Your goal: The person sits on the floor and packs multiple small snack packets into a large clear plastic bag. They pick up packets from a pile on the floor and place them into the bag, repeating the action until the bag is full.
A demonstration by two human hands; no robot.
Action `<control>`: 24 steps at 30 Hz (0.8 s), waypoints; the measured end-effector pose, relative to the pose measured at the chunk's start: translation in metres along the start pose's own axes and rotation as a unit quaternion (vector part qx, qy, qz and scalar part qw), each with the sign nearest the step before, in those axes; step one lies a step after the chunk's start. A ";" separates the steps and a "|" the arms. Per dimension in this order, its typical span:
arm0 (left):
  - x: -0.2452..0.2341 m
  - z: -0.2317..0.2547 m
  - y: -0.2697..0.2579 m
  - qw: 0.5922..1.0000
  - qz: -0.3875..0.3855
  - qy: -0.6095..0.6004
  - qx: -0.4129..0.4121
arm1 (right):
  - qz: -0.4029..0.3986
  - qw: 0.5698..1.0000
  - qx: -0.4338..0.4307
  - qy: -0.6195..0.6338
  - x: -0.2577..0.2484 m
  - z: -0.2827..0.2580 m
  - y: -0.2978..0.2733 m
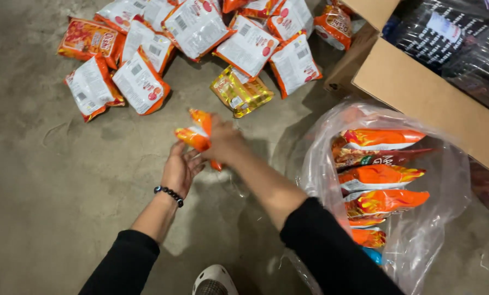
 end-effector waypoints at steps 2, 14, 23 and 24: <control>-0.002 0.015 -0.006 0.993 -0.022 0.084 0.080 | -0.012 0.999 -0.015 0.025 -0.012 0.020 0.020; 0.242 0.125 -0.166 0.942 -0.269 0.004 0.200 | -0.153 0.870 -0.234 0.406 -0.222 -0.020 -0.204; 0.411 0.052 -0.277 0.833 -0.299 0.228 0.406 | 0.039 0.940 -0.156 0.300 -0.299 0.145 -0.370; 0.421 0.040 -0.290 0.811 -0.324 0.260 0.412 | 0.092 0.952 -0.161 0.245 -0.305 0.165 -0.387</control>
Point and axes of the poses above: each hand's wrist, its own y-axis towards the middle knuckle, its own x-axis out of the palm, z = x × y, the point moved 7 cm from there along y, towards the middle knuckle, and after that the axes turned 9 degrees about -z, right-handed, at the moved point
